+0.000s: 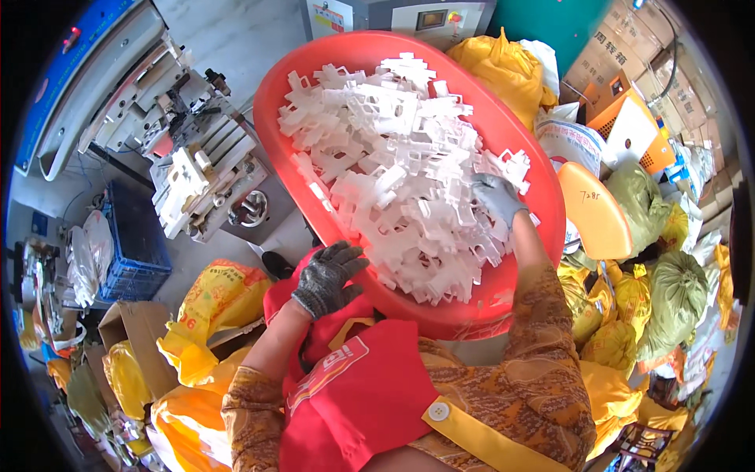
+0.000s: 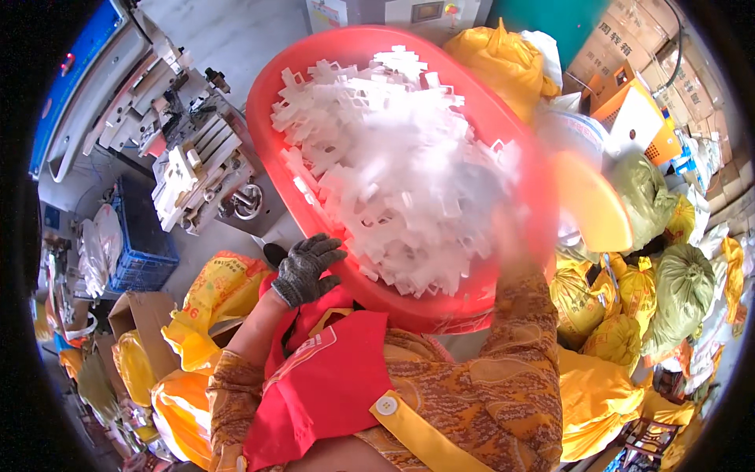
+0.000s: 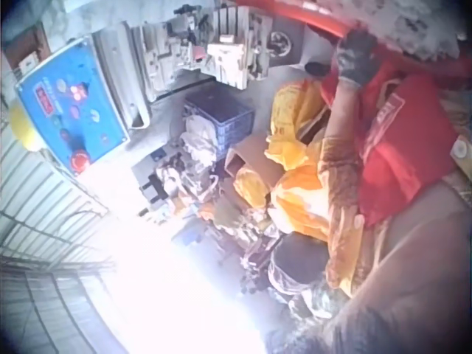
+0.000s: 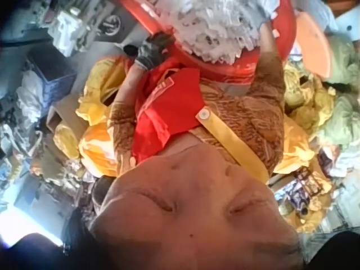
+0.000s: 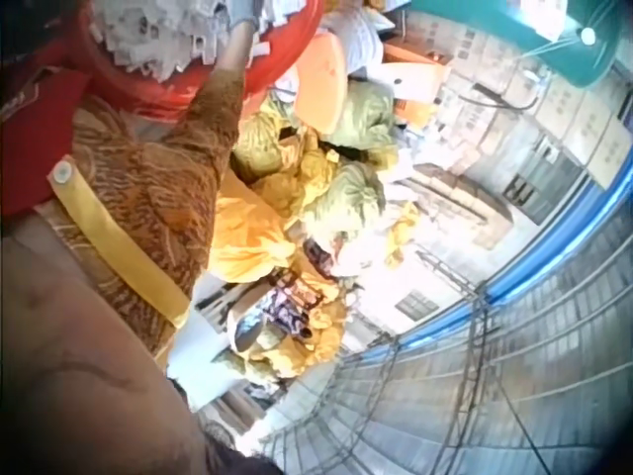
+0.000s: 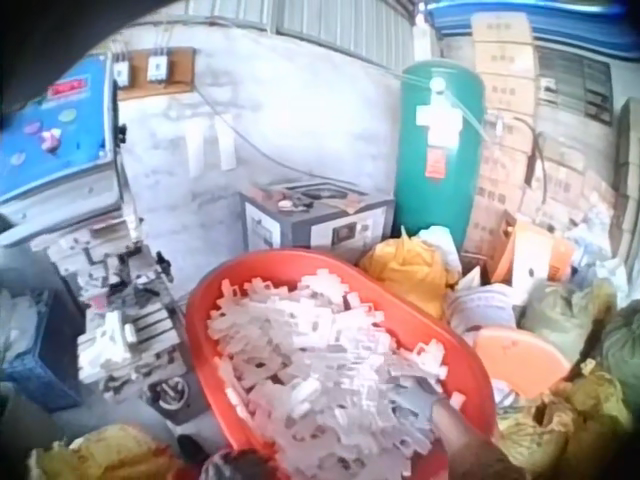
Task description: The person repeatedly takes plastic toy gun parts from a red basin, places them onto the fixture of a printing machine, and deposits the printed toy gun parts into a yellow bag.
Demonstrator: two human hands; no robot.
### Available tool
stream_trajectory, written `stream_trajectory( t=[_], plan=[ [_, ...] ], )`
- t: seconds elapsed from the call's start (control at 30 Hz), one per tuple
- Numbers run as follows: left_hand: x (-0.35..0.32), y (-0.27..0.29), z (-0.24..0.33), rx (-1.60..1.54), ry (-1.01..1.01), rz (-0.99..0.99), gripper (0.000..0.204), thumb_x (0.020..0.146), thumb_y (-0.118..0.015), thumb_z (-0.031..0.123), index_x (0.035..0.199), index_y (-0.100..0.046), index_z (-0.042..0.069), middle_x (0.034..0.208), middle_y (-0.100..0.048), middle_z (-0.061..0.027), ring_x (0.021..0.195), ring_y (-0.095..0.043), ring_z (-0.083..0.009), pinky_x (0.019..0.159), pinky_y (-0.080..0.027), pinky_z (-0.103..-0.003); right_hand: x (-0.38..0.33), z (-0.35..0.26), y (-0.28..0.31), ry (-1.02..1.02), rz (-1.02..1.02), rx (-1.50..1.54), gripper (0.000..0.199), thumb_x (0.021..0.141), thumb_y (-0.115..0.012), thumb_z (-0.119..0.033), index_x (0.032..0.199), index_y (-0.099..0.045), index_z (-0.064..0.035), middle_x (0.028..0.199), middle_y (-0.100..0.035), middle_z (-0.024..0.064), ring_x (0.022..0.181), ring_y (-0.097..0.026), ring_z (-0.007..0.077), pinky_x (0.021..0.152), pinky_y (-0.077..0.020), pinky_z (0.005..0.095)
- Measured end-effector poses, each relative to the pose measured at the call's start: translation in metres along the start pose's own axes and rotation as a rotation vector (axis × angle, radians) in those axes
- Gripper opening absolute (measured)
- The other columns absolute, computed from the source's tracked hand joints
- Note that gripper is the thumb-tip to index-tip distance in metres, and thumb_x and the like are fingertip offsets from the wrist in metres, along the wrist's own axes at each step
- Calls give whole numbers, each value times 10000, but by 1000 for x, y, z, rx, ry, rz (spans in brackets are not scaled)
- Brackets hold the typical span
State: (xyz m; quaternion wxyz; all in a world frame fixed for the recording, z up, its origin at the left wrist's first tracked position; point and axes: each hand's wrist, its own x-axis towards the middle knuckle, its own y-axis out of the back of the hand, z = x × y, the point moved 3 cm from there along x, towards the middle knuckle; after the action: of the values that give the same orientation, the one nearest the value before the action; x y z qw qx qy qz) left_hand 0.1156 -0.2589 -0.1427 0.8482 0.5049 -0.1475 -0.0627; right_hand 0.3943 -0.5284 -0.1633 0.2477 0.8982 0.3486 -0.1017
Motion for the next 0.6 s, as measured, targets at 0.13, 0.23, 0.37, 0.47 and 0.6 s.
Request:
stream_trajectory(
  t=[0.13,0.23,0.37,0.47,0.6],
  plan=[
    [4,1,6,20,54,-30,498,655,-713,238,1122,-577,132,1210,-535,-94,1138,-474,-333,946,-392,-454,33,34,-36,-61,366,-729,822,732,-664,-352,1397,-264,-81,1407,-316,168,1216,-435,256,1007,-350,367],
    [3,-3,8,33,80,-29,487,660,-713,235,1116,-579,130,1204,-537,-90,1138,-471,-335,948,-386,-464,43,22,-56,14,665,-862,834,689,-691,-339,1374,-306,-62,1376,-360,186,1214,-435,305,1019,-338,385],
    [-2,-2,6,-123,71,105,377,701,-682,207,1057,-609,109,1120,-578,-105,1066,-523,-319,904,-428,-418,28,-5,-71,44,167,0,537,698,-669,-129,1208,-523,-47,1116,-566,147,976,-559,252,855,-460,337],
    [0,-1,3,-183,148,140,336,739,-671,213,1042,-612,79,1067,-586,-138,966,-565,-329,860,-456,-402,0,-20,-90,592,125,-467,364,692,-601,4,1052,-625,-45,1037,-581,118,911,-566,208,790,-470,292],
    [3,2,-1,-430,443,282,356,768,-657,238,1073,-588,68,1060,-577,-147,922,-576,-312,829,-473,-365,-60,-82,-94,727,101,-293,254,672,-572,54,889,-661,-43,971,-569,87,923,-545,194,799,-442,293]
  ],
)
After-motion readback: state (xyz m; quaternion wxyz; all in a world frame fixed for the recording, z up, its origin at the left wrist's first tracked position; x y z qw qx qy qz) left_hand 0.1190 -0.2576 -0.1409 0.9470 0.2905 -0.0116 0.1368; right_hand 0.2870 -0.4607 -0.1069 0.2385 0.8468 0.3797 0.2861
